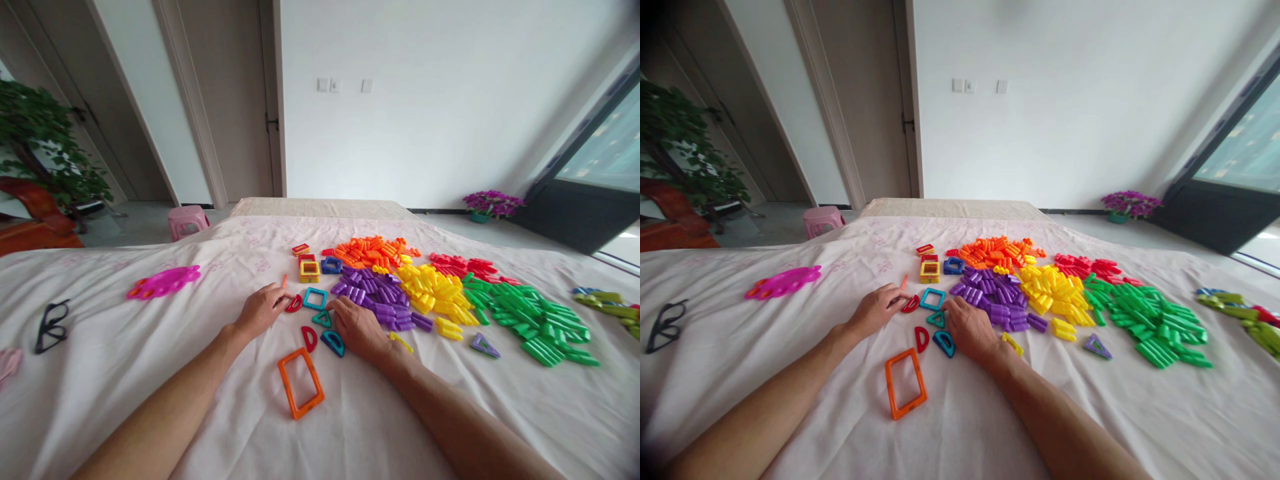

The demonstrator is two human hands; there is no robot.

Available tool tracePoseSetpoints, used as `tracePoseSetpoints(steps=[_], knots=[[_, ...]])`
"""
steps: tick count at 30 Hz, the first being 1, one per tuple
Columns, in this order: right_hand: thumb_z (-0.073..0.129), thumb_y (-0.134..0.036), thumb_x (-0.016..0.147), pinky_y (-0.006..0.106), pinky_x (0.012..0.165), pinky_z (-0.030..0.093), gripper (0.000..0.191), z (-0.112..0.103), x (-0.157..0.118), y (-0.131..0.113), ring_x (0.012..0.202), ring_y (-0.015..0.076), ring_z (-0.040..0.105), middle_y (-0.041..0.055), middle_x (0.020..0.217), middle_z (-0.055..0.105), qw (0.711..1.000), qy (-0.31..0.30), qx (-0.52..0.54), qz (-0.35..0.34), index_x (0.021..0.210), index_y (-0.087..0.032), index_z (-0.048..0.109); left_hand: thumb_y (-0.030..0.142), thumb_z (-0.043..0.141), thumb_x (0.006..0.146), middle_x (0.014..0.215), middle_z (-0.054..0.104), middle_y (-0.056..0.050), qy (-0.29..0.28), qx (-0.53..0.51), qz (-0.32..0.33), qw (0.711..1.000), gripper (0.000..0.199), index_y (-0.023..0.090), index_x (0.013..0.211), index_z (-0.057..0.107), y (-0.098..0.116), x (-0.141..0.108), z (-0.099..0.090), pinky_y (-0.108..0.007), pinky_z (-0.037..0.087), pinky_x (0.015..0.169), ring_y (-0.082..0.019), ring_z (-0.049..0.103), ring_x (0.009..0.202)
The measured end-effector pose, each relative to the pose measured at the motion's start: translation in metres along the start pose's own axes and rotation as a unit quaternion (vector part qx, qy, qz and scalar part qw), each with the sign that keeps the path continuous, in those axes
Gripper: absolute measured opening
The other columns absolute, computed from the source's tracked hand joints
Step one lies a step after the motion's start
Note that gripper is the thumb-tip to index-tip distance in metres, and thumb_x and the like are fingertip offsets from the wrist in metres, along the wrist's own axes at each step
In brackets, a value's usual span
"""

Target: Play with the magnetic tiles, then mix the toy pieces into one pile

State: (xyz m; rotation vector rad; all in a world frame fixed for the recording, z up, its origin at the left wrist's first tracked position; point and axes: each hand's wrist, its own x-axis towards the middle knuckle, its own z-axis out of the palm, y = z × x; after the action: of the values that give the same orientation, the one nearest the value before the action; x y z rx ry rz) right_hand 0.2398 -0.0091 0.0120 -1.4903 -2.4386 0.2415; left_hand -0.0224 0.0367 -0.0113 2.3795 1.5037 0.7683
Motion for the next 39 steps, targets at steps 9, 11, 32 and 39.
tracePoseSetpoints(steps=[9, 11, 32, 39], knots=[[0.037, -0.019, 0.094, 0.022, 0.068, 0.040, 0.028, 0.0019, 0.0007, 0.0018, 0.087, 0.0147, 0.061, 0.0052, 0.107, 0.061, 1.000, 0.011, 0.006, -0.011, 0.114, -0.022, 0.055, 0.024, 0.052, 0.088, 0.098, 0.067, -0.001, 0.002, 0.002, 0.000, 1.000, 0.020, 0.026, 0.098, 0.069, 0.0000, -0.0001, 0.0009, -0.022, 0.044, 0.074, -0.015, 0.062, 0.089], [0.037, -0.019, 0.093, 0.021, 0.068, 0.040, 0.028, 0.0017, 0.0009, 0.0017, 0.087, 0.0146, 0.061, 0.0050, 0.106, 0.061, 1.000, 0.013, 0.006, -0.010, 0.114, -0.023, 0.055, 0.024, 0.052, 0.088, 0.098, 0.067, -0.001, 0.002, 0.002, -0.002, 1.000, 0.020, 0.026, 0.097, 0.069, -0.0001, 0.0000, 0.0010, -0.022, 0.044, 0.074, -0.015, 0.063, 0.088], [0.038, -0.019, 0.093, 0.022, 0.069, 0.041, 0.027, 0.0021, 0.0003, 0.0025, 0.088, 0.0149, 0.061, 0.0055, 0.107, 0.061, 1.000, 0.014, 0.007, -0.011, 0.113, -0.023, 0.056, 0.023, 0.051, 0.088, 0.097, 0.066, -0.002, 0.003, 0.002, 0.005, 1.000, 0.020, 0.025, 0.097, 0.068, -0.0017, 0.0001, 0.0014, -0.022, 0.045, 0.075, -0.015, 0.062, 0.089], [0.038, -0.018, 0.093, 0.021, 0.070, 0.041, 0.027, 0.0007, 0.0003, 0.0013, 0.089, 0.0149, 0.061, 0.0057, 0.108, 0.062, 1.000, 0.008, 0.011, -0.007, 0.113, -0.022, 0.056, 0.024, 0.051, 0.088, 0.095, 0.066, -0.001, 0.001, 0.006, 0.000, 1.000, 0.020, 0.026, 0.097, 0.068, -0.0012, 0.0000, 0.0013, -0.022, 0.044, 0.074, -0.015, 0.062, 0.087]])
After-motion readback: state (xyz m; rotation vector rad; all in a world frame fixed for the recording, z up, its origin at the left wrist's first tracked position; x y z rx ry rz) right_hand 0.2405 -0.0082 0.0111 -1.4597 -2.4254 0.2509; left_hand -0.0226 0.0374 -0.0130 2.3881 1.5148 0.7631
